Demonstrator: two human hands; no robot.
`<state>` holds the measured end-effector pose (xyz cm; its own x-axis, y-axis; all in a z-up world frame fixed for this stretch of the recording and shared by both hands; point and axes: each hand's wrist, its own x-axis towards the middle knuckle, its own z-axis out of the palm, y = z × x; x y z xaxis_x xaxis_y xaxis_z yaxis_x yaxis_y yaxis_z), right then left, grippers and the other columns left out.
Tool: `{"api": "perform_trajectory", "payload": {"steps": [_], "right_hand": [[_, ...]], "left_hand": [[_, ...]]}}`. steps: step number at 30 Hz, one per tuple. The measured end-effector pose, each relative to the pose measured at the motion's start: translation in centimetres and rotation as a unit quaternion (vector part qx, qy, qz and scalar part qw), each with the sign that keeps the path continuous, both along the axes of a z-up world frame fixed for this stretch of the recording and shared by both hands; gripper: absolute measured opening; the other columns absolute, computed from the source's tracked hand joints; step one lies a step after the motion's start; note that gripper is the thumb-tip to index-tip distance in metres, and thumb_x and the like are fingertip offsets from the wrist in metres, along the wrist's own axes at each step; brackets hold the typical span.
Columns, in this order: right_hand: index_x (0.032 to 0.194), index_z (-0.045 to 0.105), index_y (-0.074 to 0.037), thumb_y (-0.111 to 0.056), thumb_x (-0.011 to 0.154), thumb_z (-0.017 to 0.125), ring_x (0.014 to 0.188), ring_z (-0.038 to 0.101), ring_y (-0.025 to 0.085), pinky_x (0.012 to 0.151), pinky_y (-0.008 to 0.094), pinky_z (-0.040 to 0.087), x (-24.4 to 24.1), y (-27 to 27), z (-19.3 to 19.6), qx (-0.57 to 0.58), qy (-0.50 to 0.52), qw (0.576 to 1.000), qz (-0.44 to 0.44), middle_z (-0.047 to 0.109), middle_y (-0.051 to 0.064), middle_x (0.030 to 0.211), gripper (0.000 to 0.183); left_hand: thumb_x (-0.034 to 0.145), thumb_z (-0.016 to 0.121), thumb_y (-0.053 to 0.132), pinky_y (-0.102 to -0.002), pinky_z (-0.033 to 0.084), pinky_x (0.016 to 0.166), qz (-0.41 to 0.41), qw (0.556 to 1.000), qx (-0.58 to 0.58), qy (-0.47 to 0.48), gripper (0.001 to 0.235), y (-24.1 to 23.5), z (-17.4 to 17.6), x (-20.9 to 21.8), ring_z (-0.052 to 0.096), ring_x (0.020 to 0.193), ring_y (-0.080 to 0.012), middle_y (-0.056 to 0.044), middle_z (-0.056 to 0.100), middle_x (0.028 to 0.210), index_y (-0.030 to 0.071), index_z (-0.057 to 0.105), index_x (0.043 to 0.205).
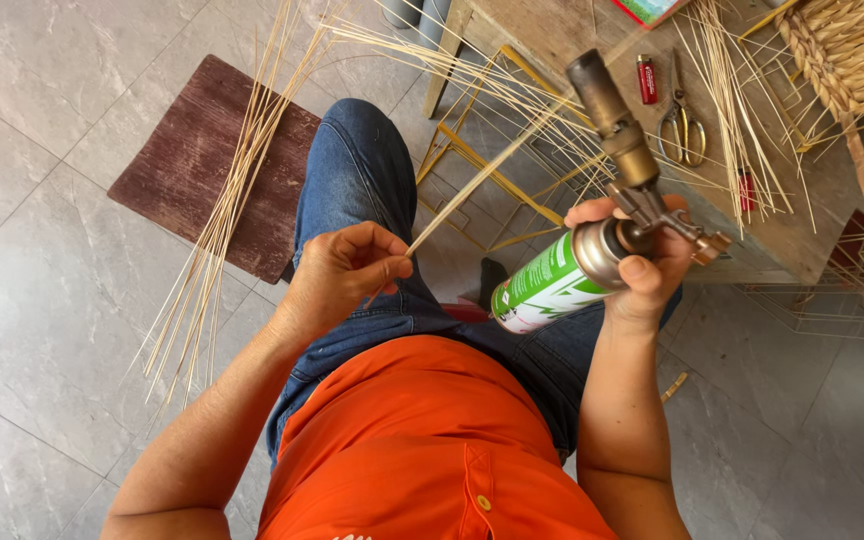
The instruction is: The person uses a handheld blowtorch to heat thin bamboo sticks one at a time. They pick up each stick, pass it through the flame, and place it on a nearby table. The process is repeated continuously throughout the clip.
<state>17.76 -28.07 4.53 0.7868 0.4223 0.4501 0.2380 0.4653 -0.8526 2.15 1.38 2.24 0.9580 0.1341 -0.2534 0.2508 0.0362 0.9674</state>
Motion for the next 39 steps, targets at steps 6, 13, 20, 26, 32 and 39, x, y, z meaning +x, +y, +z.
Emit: {"api": "perform_trajectory", "payload": {"steps": [6,13,20,26,32,39], "right_hand": [[0.117,0.061,-0.006,-0.029,0.084,0.082,0.089,0.075,0.029,0.076,0.037,0.064,-1.0,-1.2,-0.3,-0.026,-0.006,1.000,0.012,0.074,0.023,0.104,0.046],[0.119,0.060,0.001,-0.023,0.085,0.078,0.088,0.074,0.021,0.077,0.031,0.062,-3.3,-1.3,-1.7,-0.115,-0.010,0.992,0.052,0.075,0.024,0.109,0.045],[0.120,0.058,0.001,-0.024,0.084,0.079,0.093,0.074,0.023,0.085,0.035,0.063,-2.5,-0.5,-1.1,-0.111,-0.006,0.993,0.026,0.074,0.023,0.109,0.048],[0.118,0.057,-0.003,-0.025,0.086,0.080,0.092,0.075,0.024,0.084,0.035,0.064,-1.4,-0.4,-0.2,-0.068,0.012,0.998,0.003,0.074,0.021,0.108,0.046],[0.117,0.060,0.000,-0.028,0.084,0.080,0.082,0.075,0.022,0.075,0.033,0.063,-2.5,-0.4,-1.0,-0.125,-0.012,0.992,0.020,0.076,0.021,0.104,0.047],[0.119,0.061,-0.002,-0.029,0.085,0.080,0.090,0.075,0.024,0.088,0.037,0.064,-2.3,-0.2,-1.6,-0.121,0.004,0.992,0.027,0.075,0.021,0.107,0.047]], "left_hand": [[0.093,0.072,0.012,-0.020,0.049,0.050,0.032,0.999,0.003,-0.004,0.008,0.6,0.9,1.0,0.068,0.067,-0.0043,0.000,0.076,0.082,0.006,0.073,0.099],[0.093,0.073,0.012,-0.019,0.050,0.052,0.038,0.999,0.009,-0.019,0.008,0.8,1.2,1.4,0.069,0.067,-0.0042,0.000,0.076,0.082,0.006,0.073,0.098],[0.092,0.073,0.012,-0.019,0.049,0.051,0.037,0.999,-0.004,-0.019,0.008,0.8,1.6,1.3,0.068,0.067,-0.0037,0.000,0.075,0.082,0.006,0.073,0.099],[0.092,0.073,0.012,-0.020,0.048,0.051,0.035,0.999,-0.003,-0.024,0.010,0.8,1.5,1.1,0.067,0.067,-0.0038,-0.001,0.075,0.082,0.006,0.073,0.100],[0.095,0.071,0.014,-0.020,0.052,0.055,0.026,0.999,-0.024,-0.024,0.009,1.4,1.1,1.2,0.069,0.068,-0.0048,-0.002,0.078,0.085,0.006,0.073,0.100],[0.095,0.070,0.014,-0.020,0.050,0.052,0.007,0.993,-0.112,-0.038,0.012,2.0,0.4,1.2,0.068,0.065,-0.0070,-0.005,0.077,0.086,0.003,0.071,0.102]]}}
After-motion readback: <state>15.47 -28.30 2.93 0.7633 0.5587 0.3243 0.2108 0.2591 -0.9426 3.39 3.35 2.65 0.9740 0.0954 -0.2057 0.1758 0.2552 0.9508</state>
